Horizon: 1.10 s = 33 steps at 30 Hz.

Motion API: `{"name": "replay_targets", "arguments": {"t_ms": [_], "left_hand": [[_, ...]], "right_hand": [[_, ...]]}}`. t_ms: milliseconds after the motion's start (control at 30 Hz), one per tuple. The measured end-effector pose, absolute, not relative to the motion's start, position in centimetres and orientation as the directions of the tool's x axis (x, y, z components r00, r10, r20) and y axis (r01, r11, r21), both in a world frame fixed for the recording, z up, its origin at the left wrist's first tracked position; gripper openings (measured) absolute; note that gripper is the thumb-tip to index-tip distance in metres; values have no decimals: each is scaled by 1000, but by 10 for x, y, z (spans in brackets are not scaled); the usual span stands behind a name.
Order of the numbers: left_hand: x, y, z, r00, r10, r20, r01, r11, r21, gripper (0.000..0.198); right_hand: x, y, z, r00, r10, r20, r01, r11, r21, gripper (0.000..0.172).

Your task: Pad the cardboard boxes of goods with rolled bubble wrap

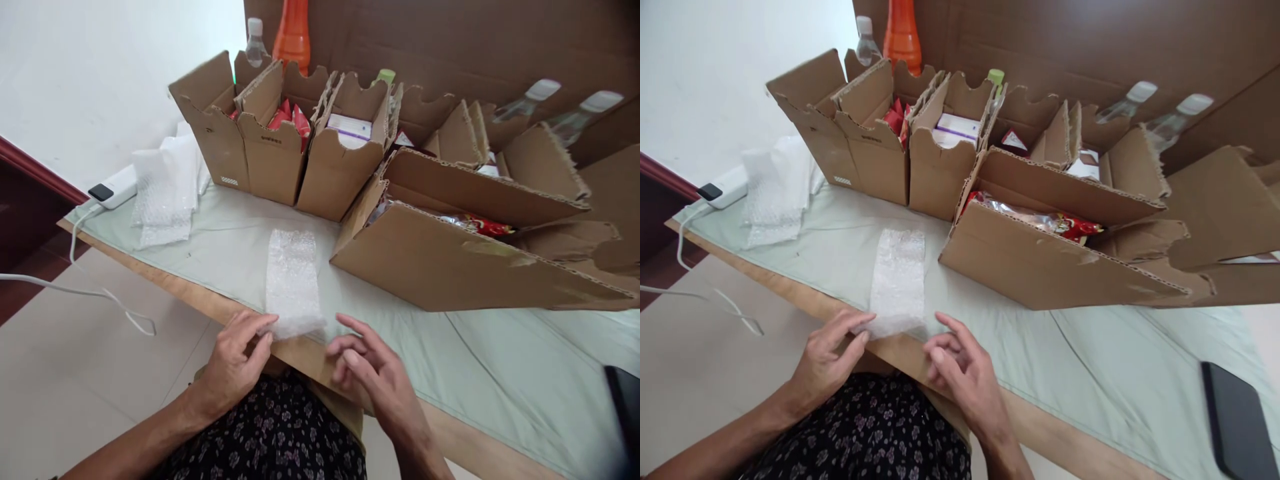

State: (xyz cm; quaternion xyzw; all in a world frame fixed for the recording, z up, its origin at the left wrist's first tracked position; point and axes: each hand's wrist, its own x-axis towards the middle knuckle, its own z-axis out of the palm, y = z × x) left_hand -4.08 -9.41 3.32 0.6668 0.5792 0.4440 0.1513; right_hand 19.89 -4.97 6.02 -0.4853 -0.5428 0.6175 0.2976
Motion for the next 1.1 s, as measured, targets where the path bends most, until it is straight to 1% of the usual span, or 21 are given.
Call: {"name": "replay_targets", "arguments": {"t_ms": [33,67,100,133,167,200,233,267,333,433,500,567,633,733,800,833,867,933,1000,1033,1100], "left_hand": [[-42,-91,35,-99,922,375,640,-229,733,25],[-44,-89,37,-116,933,340,647,-188,739,26],[-45,-87,38,-121,943,309,657,-157,737,28],[-46,-85,38,-118,952,283,668,-135,732,31],[-47,-82,38,-109,958,265,678,-123,724,34],[-48,-80,37,-94,962,256,693,-122,711,37],[-49,-77,36,-76,963,259,713,-129,689,39],[-49,-74,35,-57,961,271,739,-142,659,41],[-50,-69,33,-21,948,318,801,-174,573,41],[-52,-63,33,26,920,392,867,-216,449,37],[-53,-64,35,38,897,441,871,-246,425,36],[-55,-69,38,52,872,487,857,-289,426,36],[-56,-75,40,121,850,512,836,-365,409,37],[-55,-79,39,217,837,503,793,-451,409,29],[-55,-78,38,182,852,490,772,-432,465,27],[-54,-75,37,151,863,481,766,-410,495,25],[-55,-72,36,125,874,469,764,-386,517,24],[-55,-63,36,97,893,439,776,-344,528,22],[-57,-54,37,99,905,414,816,-311,487,21],[-58,-50,37,108,908,405,841,-301,450,20],[-59,-44,38,132,910,394,880,-290,376,19]], "right_hand": [[201,-51,64,-298,946,-129,240,-57,-969,45],[201,-51,68,-274,961,45,329,138,-934,41],[199,-50,72,-297,931,212,405,324,-855,39],[194,-49,75,-365,867,339,452,484,-749,38],[188,-47,78,-457,788,413,472,608,-638,36],[181,-44,78,-552,711,435,473,697,-539,33],[174,-40,78,-633,653,417,473,752,-459,30],[168,-36,76,-693,616,374,480,782,-398,27],[159,-27,68,-752,597,279,513,797,-320,24],[155,-16,56,-767,615,180,559,780,-282,21],[155,-13,52,-761,630,156,578,767,-280,16],[154,-11,52,-758,632,159,577,765,-288,13],[153,-10,54,-753,635,171,569,759,-316,15],[153,-6,57,-740,653,161,553,727,-407,18],[155,-4,59,-733,662,157,540,706,-459,19],[156,-4,60,-724,666,179,536,707,-462,19],[158,-3,61,-705,675,219,543,711,-446,20],[161,-5,64,-648,686,331,576,726,-377,20],[162,-8,65,-635,663,396,589,747,-308,18],[161,-8,65,-656,647,388,583,762,-283,18],[158,-7,61,-719,614,327,562,790,-247,19]]}}
